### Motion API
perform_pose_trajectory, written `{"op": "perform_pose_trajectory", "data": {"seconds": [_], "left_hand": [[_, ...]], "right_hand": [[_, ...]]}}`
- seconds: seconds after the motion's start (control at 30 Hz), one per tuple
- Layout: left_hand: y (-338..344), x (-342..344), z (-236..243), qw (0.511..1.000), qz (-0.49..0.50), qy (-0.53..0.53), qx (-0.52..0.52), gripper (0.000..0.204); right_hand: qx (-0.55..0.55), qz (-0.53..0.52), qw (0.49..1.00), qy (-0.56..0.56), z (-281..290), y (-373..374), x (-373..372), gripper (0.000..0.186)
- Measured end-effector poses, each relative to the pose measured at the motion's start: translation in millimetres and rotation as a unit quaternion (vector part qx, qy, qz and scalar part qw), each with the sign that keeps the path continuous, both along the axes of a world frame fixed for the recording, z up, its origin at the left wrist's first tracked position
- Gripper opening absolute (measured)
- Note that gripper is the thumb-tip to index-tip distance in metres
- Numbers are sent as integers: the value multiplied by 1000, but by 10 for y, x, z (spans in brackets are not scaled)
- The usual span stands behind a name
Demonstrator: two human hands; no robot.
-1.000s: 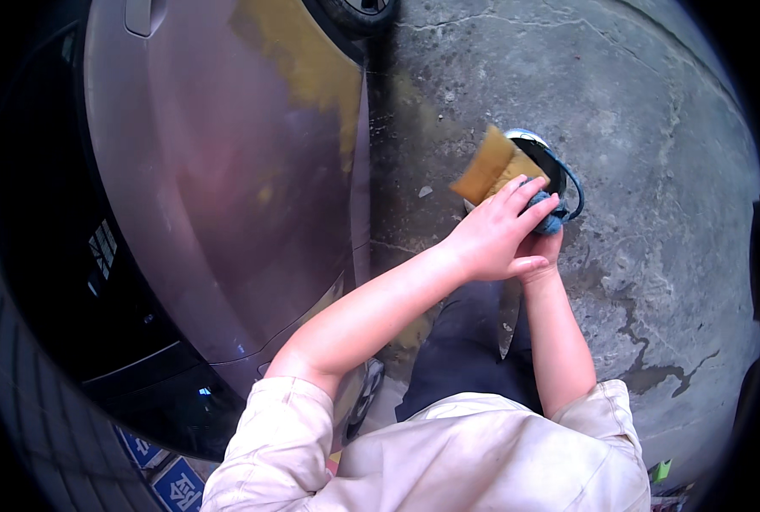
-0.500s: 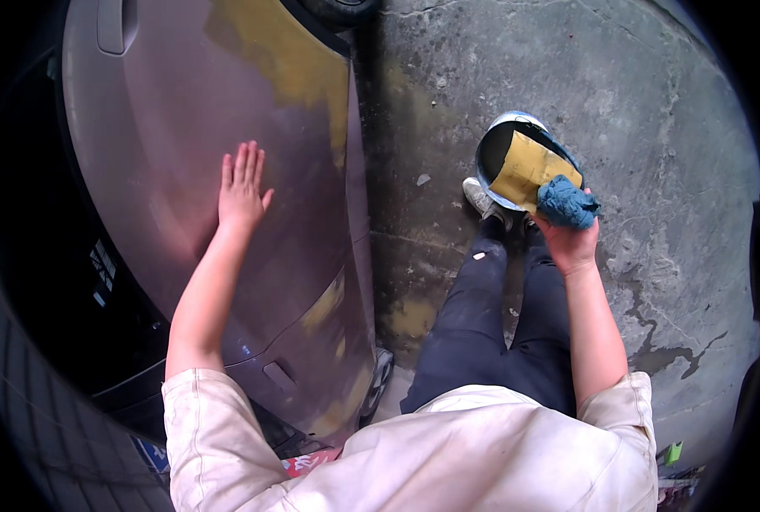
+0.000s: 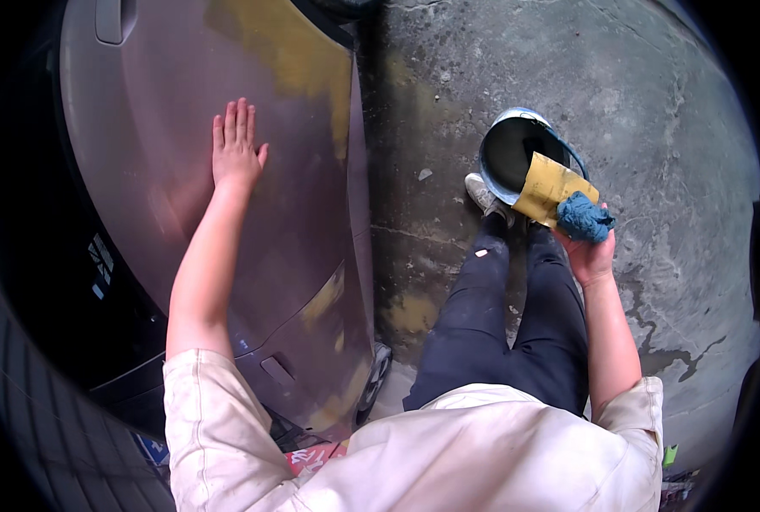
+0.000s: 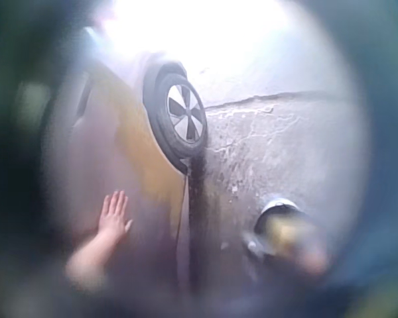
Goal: The person sands a section of a car's side panel using a sanding block and a cloth. They repeatedly rub the surface, occasionally dipping the sanding block into a bucket of water and wiping the area with the cloth.
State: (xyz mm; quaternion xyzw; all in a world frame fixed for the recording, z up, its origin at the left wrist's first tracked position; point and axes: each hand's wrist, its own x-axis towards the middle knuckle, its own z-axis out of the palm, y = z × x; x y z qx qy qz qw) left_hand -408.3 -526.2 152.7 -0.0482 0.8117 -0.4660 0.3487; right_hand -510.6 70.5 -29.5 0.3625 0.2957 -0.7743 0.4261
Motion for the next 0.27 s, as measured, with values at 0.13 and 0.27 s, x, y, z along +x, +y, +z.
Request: {"op": "perform_pose_trajectory", "data": {"seconds": [0.13, 0.27], "left_hand": [[132, 742, -75, 997, 51, -45, 49, 103], [-43, 989, 24, 996, 11, -66, 63, 104]], "right_hand": [[-11, -7, 1000, 2, -25, 10, -2, 58], [-24, -5, 1000, -10, -101, 22, 49, 60]]}}
